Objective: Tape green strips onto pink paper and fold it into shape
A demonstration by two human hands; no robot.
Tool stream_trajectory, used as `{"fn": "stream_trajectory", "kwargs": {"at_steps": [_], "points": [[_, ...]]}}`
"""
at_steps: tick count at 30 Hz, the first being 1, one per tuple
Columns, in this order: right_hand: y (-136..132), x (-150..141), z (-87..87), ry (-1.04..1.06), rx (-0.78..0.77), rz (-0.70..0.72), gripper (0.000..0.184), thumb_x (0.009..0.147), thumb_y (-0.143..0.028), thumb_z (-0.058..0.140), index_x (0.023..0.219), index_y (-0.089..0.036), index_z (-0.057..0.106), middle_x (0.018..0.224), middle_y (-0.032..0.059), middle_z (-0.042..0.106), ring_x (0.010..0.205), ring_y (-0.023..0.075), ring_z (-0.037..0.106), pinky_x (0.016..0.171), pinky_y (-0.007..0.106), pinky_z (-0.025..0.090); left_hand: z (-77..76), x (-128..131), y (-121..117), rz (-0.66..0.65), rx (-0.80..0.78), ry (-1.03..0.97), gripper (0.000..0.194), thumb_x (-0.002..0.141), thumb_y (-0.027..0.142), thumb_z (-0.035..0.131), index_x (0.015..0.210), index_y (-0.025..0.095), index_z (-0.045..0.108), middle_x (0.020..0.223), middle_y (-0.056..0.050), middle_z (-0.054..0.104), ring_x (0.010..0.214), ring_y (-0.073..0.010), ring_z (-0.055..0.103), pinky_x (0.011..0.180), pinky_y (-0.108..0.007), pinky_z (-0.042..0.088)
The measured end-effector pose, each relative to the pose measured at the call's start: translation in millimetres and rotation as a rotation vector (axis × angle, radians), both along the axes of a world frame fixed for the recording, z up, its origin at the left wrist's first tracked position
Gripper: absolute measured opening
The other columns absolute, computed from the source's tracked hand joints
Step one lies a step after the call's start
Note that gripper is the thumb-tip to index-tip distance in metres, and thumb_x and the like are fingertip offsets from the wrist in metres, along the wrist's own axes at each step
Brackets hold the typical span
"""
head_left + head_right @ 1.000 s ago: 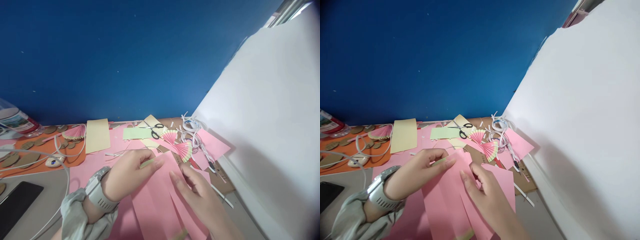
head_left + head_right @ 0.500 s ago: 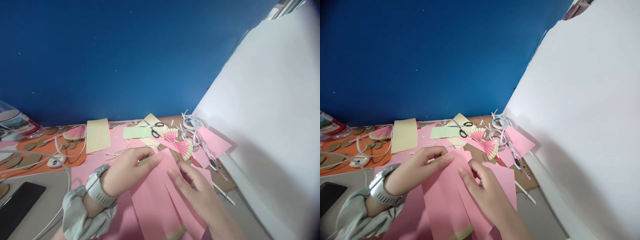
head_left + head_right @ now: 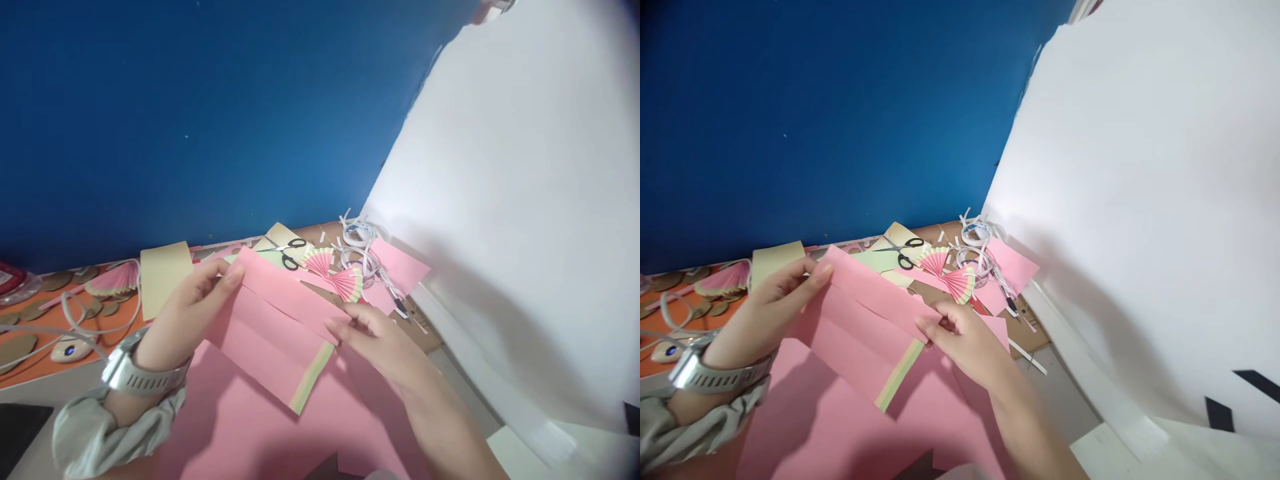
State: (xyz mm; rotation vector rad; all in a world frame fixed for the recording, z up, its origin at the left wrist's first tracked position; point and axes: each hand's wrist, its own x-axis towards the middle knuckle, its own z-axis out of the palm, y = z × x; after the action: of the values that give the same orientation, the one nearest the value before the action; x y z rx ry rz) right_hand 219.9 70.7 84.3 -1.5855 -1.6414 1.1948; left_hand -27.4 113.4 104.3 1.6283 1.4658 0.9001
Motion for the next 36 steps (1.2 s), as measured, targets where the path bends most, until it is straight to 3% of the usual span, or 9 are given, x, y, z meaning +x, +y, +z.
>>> {"fn": "stream_trajectory", "kwargs": {"at_steps": [6, 12, 18, 23, 27, 36], "points": [[0.4, 0.5, 1.5, 0.12, 0.008, -0.053, 0.039, 0.084, -0.048, 0.05, 0.062, -0.021, 0.031, 0.058, -0.0072, 0.03, 0.054, 0.0113, 0.052, 0.052, 0.021, 0.034, -3.4, -3.6, 1.1, 0.071, -0.067, -0.035, 0.035, 0.083, 0.052, 0.046, 0.073, 0.02, 0.051, 0.063, 0.007, 0.045, 0.057, -0.0086, 0.039, 0.052, -0.018, 0.031], [-4.2, -1.8, 5.8, 0.17, 0.004, -0.049, 0.039, 0.085, -0.048, 0.049, 0.065, -0.022, 0.029, 0.059, -0.006, 0.041, 0.06, 0.0152, 0.06, 0.051, 0.022, 0.034, -0.3, 1.9, -1.1, 0.143, -0.184, -0.121, 0.034, 0.08, 0.054, 0.05, 0.075, 0.02, 0.05, 0.065, 0.006, 0.049, 0.056, -0.0098, 0.043, 0.05, -0.019, 0.035], [-5.2, -2.5, 6.8, 0.176, 0.007, -0.033, 0.033, 0.086, -0.046, 0.048, 0.068, -0.021, 0.036, 0.062, -0.004, 0.05, 0.06, 0.0155, 0.06, 0.051, 0.023, 0.037, -1.0, 2.2, -2.1, 0.18, -0.204, -0.151, 0.036, 0.079, 0.055, 0.051, 0.073, 0.02, 0.05, 0.065, 0.005, 0.049, 0.056, -0.0095, 0.043, 0.05, -0.018, 0.036], [-5.8, -2.8, 8.0, 0.129, -0.024, -0.024, 0.033, 0.087, -0.047, 0.046, 0.069, -0.021, 0.036, 0.061, -0.005, 0.052, 0.051, 0.0121, 0.055, 0.05, 0.024, 0.036, -1.0, 2.0, -2.5, 0.175, -0.195, -0.148, 0.036, 0.079, 0.055, 0.052, 0.072, 0.02, 0.049, 0.062, 0.006, 0.046, 0.058, -0.0097, 0.043, 0.052, -0.018, 0.036], [-6.3, -3.0, 7.9, 0.055, 0.027, -0.05, 0.033, 0.086, -0.048, 0.047, 0.07, -0.02, 0.04, 0.063, -0.004, 0.051, 0.057, 0.0134, 0.055, 0.051, 0.024, 0.035, -2.4, -0.1, -1.6, 0.162, -0.188, -0.131, 0.035, 0.081, 0.054, 0.05, 0.074, 0.02, 0.05, 0.064, 0.006, 0.049, 0.056, -0.0091, 0.042, 0.051, -0.018, 0.035], [-6.0, -4.5, 8.1, 0.132, 0.008, -0.065, 0.037, 0.09, -0.047, 0.041, 0.065, -0.02, 0.034, 0.057, -0.0075, 0.041, 0.055, 0.0116, 0.06, 0.055, 0.022, 0.037, -1.8, 1.0, -1.9, 0.179, -0.22, -0.101, 0.038, 0.078, 0.058, 0.05, 0.073, 0.02, 0.049, 0.065, 0.006, 0.048, 0.055, -0.0094, 0.04, 0.049, -0.019, 0.033]]}}
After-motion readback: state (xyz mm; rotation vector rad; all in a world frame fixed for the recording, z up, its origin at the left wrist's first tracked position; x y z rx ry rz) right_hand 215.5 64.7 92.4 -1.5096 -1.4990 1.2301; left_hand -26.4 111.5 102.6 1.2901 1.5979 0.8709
